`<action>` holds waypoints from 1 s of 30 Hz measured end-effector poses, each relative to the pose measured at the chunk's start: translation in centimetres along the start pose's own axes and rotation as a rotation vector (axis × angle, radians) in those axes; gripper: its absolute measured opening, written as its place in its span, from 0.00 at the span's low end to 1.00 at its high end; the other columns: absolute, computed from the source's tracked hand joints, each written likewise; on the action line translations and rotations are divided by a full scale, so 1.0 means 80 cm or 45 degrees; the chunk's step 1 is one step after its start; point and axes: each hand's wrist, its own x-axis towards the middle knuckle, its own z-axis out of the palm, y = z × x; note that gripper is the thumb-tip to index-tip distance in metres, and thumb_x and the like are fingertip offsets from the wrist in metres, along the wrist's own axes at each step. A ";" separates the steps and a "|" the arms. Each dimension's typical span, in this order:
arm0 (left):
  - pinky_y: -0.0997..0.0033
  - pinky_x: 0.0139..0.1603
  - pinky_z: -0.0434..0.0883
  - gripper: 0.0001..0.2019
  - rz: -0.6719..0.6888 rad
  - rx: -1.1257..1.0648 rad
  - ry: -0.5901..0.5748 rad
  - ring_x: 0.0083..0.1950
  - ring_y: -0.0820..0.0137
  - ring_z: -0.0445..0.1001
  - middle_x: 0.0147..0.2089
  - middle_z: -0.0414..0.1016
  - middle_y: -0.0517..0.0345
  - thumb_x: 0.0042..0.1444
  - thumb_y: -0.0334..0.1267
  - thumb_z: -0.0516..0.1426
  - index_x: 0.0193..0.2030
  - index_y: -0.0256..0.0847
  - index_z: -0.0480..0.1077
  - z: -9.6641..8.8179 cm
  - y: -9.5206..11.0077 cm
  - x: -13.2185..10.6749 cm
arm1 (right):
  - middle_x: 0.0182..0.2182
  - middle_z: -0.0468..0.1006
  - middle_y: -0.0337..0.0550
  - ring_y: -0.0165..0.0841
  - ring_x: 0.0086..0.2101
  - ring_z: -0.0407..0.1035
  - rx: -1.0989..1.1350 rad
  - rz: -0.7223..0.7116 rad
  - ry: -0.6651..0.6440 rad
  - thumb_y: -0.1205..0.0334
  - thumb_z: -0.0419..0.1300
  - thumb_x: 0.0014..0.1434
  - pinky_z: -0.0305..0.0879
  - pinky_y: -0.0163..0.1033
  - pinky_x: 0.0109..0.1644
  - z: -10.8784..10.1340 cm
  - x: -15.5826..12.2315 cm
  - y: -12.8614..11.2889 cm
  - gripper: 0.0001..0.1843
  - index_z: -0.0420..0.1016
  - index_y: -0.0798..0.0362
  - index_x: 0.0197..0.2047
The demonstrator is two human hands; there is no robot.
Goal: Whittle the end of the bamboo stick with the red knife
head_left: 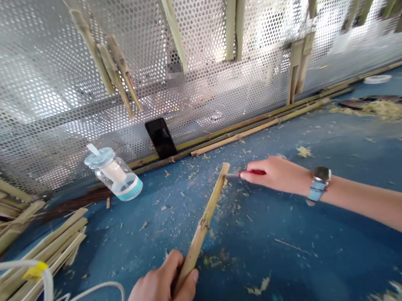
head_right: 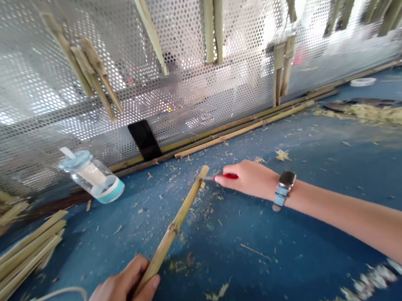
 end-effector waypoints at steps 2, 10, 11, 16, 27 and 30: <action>0.65 0.36 0.58 0.14 -0.007 -0.019 -0.033 0.33 0.64 0.75 0.33 0.77 0.61 0.69 0.52 0.45 0.37 0.49 0.62 0.000 0.000 0.000 | 0.19 0.68 0.36 0.28 0.19 0.57 0.002 -0.090 -0.076 0.36 0.48 0.71 0.47 0.39 0.27 0.008 -0.010 -0.017 0.28 0.67 0.49 0.30; 0.64 0.35 0.54 0.13 -0.022 -0.030 -0.040 0.31 0.64 0.70 0.32 0.74 0.62 0.68 0.52 0.45 0.37 0.49 0.61 0.000 0.001 -0.002 | 0.17 0.67 0.38 0.31 0.18 0.57 -0.309 0.129 0.184 0.34 0.48 0.70 0.46 0.40 0.27 -0.007 0.010 0.020 0.28 0.70 0.48 0.32; 0.64 0.35 0.53 0.13 -0.027 -0.026 -0.038 0.31 0.64 0.70 0.31 0.74 0.62 0.68 0.51 0.45 0.38 0.49 0.60 0.000 0.002 -0.002 | 0.17 0.66 0.38 0.31 0.18 0.57 -0.306 0.132 0.193 0.34 0.48 0.70 0.45 0.40 0.26 -0.007 0.010 0.021 0.28 0.70 0.48 0.32; 0.64 0.35 0.53 0.14 -0.031 -0.020 -0.047 0.30 0.64 0.69 0.30 0.72 0.62 0.68 0.52 0.44 0.37 0.49 0.60 0.000 0.003 -0.002 | 0.19 0.70 0.39 0.31 0.19 0.60 -0.167 -0.073 0.043 0.34 0.47 0.70 0.47 0.39 0.26 0.009 -0.010 -0.012 0.29 0.73 0.49 0.34; 0.65 0.35 0.55 0.15 0.017 -0.038 0.027 0.31 0.63 0.72 0.30 0.71 0.62 0.67 0.55 0.43 0.35 0.49 0.57 0.002 -0.001 0.006 | 0.68 0.70 0.66 0.56 0.66 0.65 -0.724 -0.094 0.466 0.48 0.46 0.75 0.66 0.61 0.64 0.021 0.004 0.019 0.32 0.70 0.59 0.71; 0.65 0.37 0.58 0.15 0.027 -0.015 0.051 0.35 0.61 0.77 0.32 0.75 0.61 0.66 0.54 0.43 0.36 0.49 0.60 -0.001 0.001 0.006 | 0.73 0.65 0.63 0.57 0.71 0.60 -0.637 -0.286 0.328 0.48 0.53 0.73 0.65 0.63 0.69 0.029 -0.063 -0.038 0.33 0.69 0.59 0.73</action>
